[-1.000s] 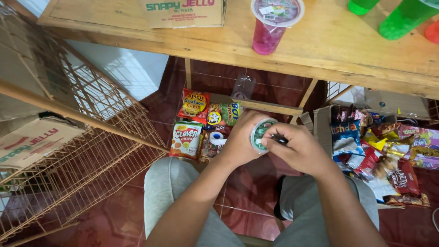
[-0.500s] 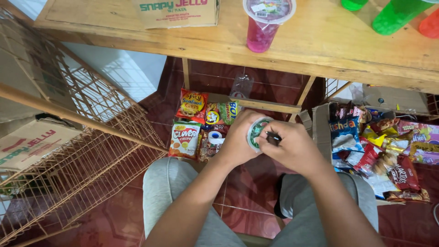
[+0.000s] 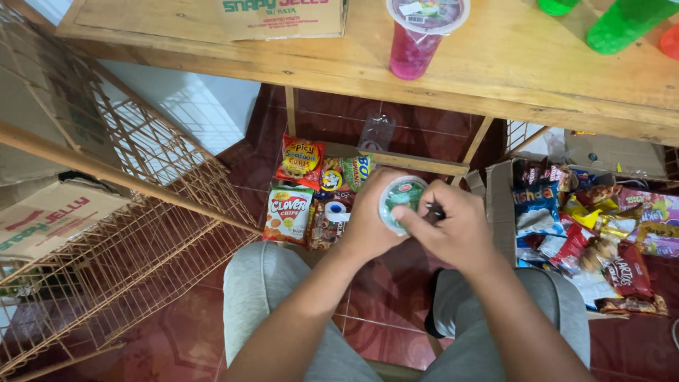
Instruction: Labeling and sealing individual jelly cups with tape and a marker.
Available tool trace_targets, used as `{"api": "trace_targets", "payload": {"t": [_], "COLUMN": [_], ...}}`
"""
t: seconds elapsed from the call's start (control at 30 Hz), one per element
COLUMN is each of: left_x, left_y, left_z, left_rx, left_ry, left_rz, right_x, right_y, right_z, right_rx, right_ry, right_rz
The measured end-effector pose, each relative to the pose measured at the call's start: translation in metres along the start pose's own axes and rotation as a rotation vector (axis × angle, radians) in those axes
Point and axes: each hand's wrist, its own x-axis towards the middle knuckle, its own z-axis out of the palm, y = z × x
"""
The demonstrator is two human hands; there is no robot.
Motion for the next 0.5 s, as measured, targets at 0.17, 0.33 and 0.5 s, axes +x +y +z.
{"api": "trace_targets", "payload": {"t": [0.17, 0.33, 0.5], "left_x": [-0.002, -0.001, -0.003], "left_y": [0.003, 0.001, -0.003], "left_z": [0.003, 0.004, 0.005], "left_rx": [-0.017, -0.026, 0.004], "left_ry": [0.069, 0.095, 0.131], "left_rz": [0.017, 0.034, 0.042], "right_x": [-0.003, -0.008, -0.006], "right_y": [0.002, 0.014, 0.013], "right_z": [0.007, 0.015, 0.018], "right_rx": [-0.03, 0.051, -0.048], "right_ry": [0.015, 0.055, 0.053], "right_rz": [0.011, 0.048, 0.054]}}
